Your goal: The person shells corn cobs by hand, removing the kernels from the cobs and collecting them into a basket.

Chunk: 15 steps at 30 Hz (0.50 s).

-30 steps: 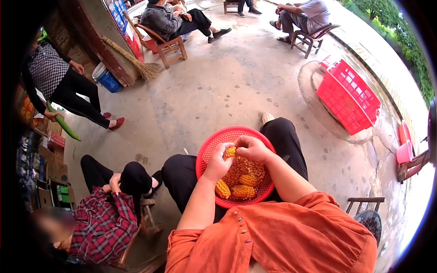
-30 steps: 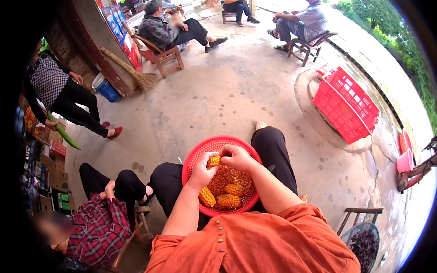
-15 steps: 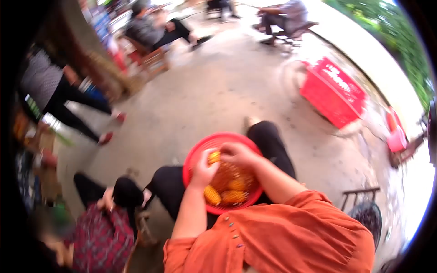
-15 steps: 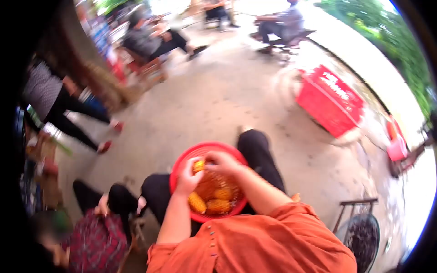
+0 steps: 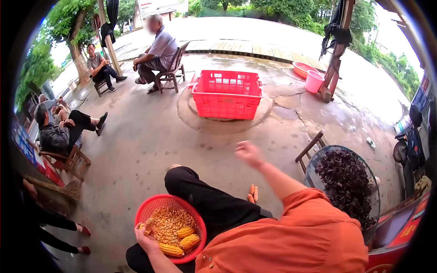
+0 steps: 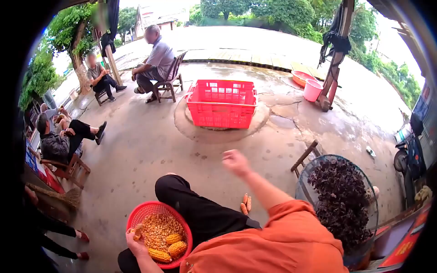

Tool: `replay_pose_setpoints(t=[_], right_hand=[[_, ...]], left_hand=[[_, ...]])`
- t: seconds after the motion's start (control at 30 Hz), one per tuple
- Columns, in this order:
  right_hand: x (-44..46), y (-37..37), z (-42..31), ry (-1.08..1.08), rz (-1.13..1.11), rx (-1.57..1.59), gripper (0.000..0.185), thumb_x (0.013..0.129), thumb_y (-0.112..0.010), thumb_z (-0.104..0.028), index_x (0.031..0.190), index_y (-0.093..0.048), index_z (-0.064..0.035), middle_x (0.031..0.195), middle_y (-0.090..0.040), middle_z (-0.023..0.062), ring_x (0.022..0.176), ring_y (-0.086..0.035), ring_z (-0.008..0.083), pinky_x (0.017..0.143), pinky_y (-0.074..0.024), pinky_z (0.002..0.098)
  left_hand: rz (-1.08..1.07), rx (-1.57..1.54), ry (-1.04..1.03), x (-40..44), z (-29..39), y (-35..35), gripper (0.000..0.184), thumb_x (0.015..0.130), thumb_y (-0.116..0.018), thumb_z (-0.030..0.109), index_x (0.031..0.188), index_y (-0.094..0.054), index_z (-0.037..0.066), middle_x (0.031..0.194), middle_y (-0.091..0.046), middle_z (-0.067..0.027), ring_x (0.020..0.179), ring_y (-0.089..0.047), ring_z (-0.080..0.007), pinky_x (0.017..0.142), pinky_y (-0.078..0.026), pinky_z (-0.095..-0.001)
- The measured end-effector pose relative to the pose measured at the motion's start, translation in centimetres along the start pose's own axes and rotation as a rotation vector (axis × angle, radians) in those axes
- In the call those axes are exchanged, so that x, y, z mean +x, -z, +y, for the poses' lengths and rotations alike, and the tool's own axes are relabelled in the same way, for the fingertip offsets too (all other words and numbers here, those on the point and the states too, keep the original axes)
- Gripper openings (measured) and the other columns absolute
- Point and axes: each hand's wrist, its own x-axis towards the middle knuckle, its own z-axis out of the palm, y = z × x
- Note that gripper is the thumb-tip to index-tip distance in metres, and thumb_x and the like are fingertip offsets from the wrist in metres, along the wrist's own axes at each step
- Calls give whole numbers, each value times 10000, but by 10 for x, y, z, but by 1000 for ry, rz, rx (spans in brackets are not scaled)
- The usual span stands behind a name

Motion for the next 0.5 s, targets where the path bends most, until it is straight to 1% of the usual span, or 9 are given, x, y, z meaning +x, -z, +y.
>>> replay_pose_setpoints(t=[0.07, 0.1, 0.2, 0.3, 0.37, 0.4, 0.43, 0.47, 0.5], right_hand=[[10, 118, 89, -322, 203, 359, 236, 860, -612, -96, 1088, -623, -37, 978, -639, 47, 860, -625, 185, 762, -531, 337], [14, 163, 104, -354, 300, 384, 221, 868, -598, -118, 1076, -616, -47, 946, -623, 42, 831, -611, 179, 741, -520, 332], [-11, 315, 152, -335, 570, 326, 189, 891, -555, -184, 1040, -597, -76, 851, -576, 27, 745, -570, 161, 676, -487, 316], [-34, 448, 204, -310, 800, 242, 182, 913, -513, -249, 1003, -578, -105, 756, -528, 12, 659, -529, 142, 611, -454, 301], [-35, 496, 252, -267, 845, 256, 193, 929, -485, -293, 979, -566, -125, 693, -496, 2, 602, -502, 130, 568, -432, 290], [-33, 431, 204, -281, 999, 184, 179, 906, -475, -289, 900, -564, -133, 647, -442, -9, 531, -413, 106, 452, -334, 301], [-34, 365, 160, -293, 1018, 179, 208, 904, -479, -293, 781, -558, -144, 587, -423, -21, 471, -368, 100, 424, -293, 289], [-21, 361, 218, -187, 721, 344, 262, 896, -498, -311, 701, -552, -144, 557, -440, -28, 452, -385, 99, 415, -301, 258], [-9, 305, 221, -261, 710, 334, 289, 898, -492, -323, 672, -548, -153, 539, -444, -31, 460, -418, 96, 405, -317, 254]], left_hand=[[53, -125, 20, 8, -4, 9, 230, 865, -564, 151, 1074, -559, 57, 1013, -673, -108, 789, -625, -194, 592, -485, -279], [34, -113, 34, 3, 3, 5, 188, 896, -555, 160, 1050, -577, 54, 983, -691, -122, 728, -616, -191, 559, -467, -269], [129, -109, 3, -7, 14, -13, 213, 893, -551, 205, 1004, -613, 34, 930, -699, -133, 559, -545, -166, 485, -418, -273], [102, -115, 24, 8, -1, 10, 197, 894, -556, 220, 1002, -608, 63, 832, -666, -97, 503, -504, -153, 453, -385, -262], [95, -89, -18, 3, 0, 7, 216, 888, -565, 245, 1003, -588, 64, 794, -627, -91, 496, -498, -155, 455, -387, -268], [88, -62, -36, 9, -8, 15, 226, 880, -565, 234, 1016, -585, 55, 801, -609, -89, 502, -503, -155, 464, -397, -276], [59, -61, -51, 12, -11, 18, 246, 870, -570, 235, 1035, -588, 52, 808, -590, -85, 509, -506, -155, 478, -409, -278], [71, -28, -69, 7, -8, 17, 252, 864, -579, 240, 1045, -595, 66, 838, -604, -78, 554, -530, -150, 499, -428, -276], [72, 77, -53, 6, -7, 19, 247, 859, -587, 251, 1047, -604, 92, 864, -616, -63, 607, -554, -143, 537, -445, -264]])
